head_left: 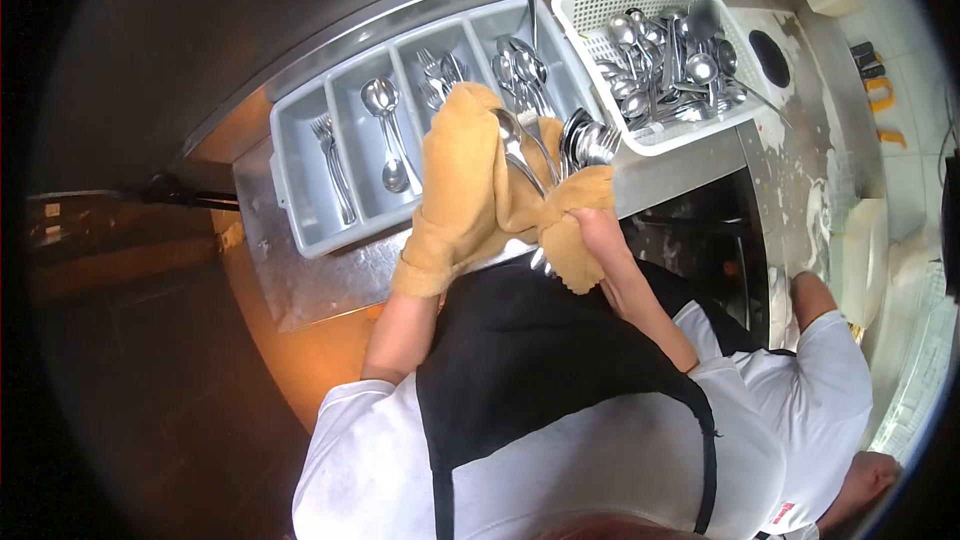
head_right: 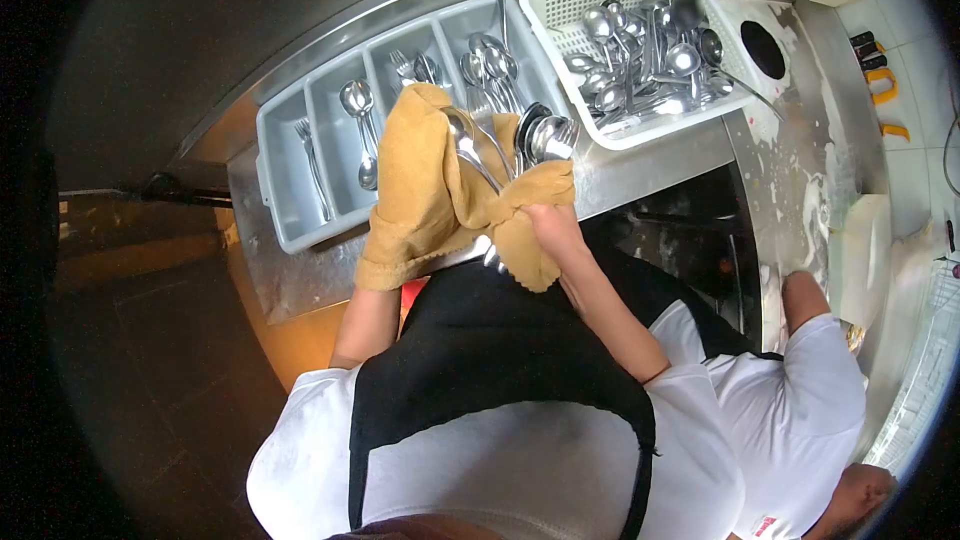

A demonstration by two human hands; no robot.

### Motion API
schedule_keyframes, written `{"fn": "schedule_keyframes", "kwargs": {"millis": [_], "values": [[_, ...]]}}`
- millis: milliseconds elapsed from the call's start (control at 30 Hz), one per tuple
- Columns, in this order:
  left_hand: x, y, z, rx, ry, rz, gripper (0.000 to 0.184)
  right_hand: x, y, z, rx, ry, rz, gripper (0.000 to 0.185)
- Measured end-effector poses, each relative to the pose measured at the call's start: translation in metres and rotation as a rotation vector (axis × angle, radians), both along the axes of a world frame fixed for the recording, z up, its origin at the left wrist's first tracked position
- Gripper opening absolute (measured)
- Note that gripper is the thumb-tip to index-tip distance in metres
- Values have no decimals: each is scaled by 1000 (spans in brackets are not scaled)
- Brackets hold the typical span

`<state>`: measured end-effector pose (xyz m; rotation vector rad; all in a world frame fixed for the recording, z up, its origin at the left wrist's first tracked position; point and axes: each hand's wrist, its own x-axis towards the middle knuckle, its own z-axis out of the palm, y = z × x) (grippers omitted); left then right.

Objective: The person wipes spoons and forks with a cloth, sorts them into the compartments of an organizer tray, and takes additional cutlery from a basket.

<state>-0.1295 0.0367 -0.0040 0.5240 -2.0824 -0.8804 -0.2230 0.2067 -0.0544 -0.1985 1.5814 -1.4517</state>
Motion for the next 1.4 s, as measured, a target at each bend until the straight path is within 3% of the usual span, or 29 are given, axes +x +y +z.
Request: {"fn": "schedule_keyframes", "kwargs": {"millis": [33, 100, 167, 233, 333, 467, 533, 567, 600, 733, 933, 1067, 1200, 1267, 1400], "values": [[2, 2, 9, 17, -1, 35, 9, -2, 1, 3, 7, -48, -12, 25], [-4, 16, 25, 436, 257, 124, 16, -3, 3, 0, -7, -29, -26, 24], [-1, 23, 28, 865, 419, -42, 17, -3, 2, -3, -3, -1, -52, 23], [11, 32, 17, 768, 226, -80, 19, -4, -5, -7, 14, 41, -84, 22], [27, 61, 1, 1061, 169, -144, 24, -3, -11, -13, -1, 208, -114, 21], [23, 49, -64, 1468, 360, -157, 28, -8, -7, -27, -38, 153, -110, 20], [18, 31, -57, 966, 171, -131, 29, -8, -9, -40, -136, 289, -108, 19], [25, 20, -48, 378, -75, -87, 29, -7, -10, -40, -121, 178, -148, 19], [31, 14, -34, 142, -151, -58, 29, -4, -10, -30, -101, 63, -190, 19], [42, -11, 5, 183, -237, -43, 27, -4, -7, -13, -37, -172, -277, 18], [19, 23, 33, -311, -368, 119, 25, -1, -8, -14, -97, 148, -58, 17], [17, 34, 15, -225, -426, -92, 19, 6, -19, -15, -160, 252, -120, 18], [20, 31, -10, -247, -537, -78, 27, 11, -16, -21, -161, 313, -82, 19], [20, 12, -17, 33, -420, -161, 33, 8, -16, -21, -171, 426, -19, 20], [27, 5, -49, 926, 160, -266, 46, 10, -11, -12, -132, 689, 103, 17]]}}
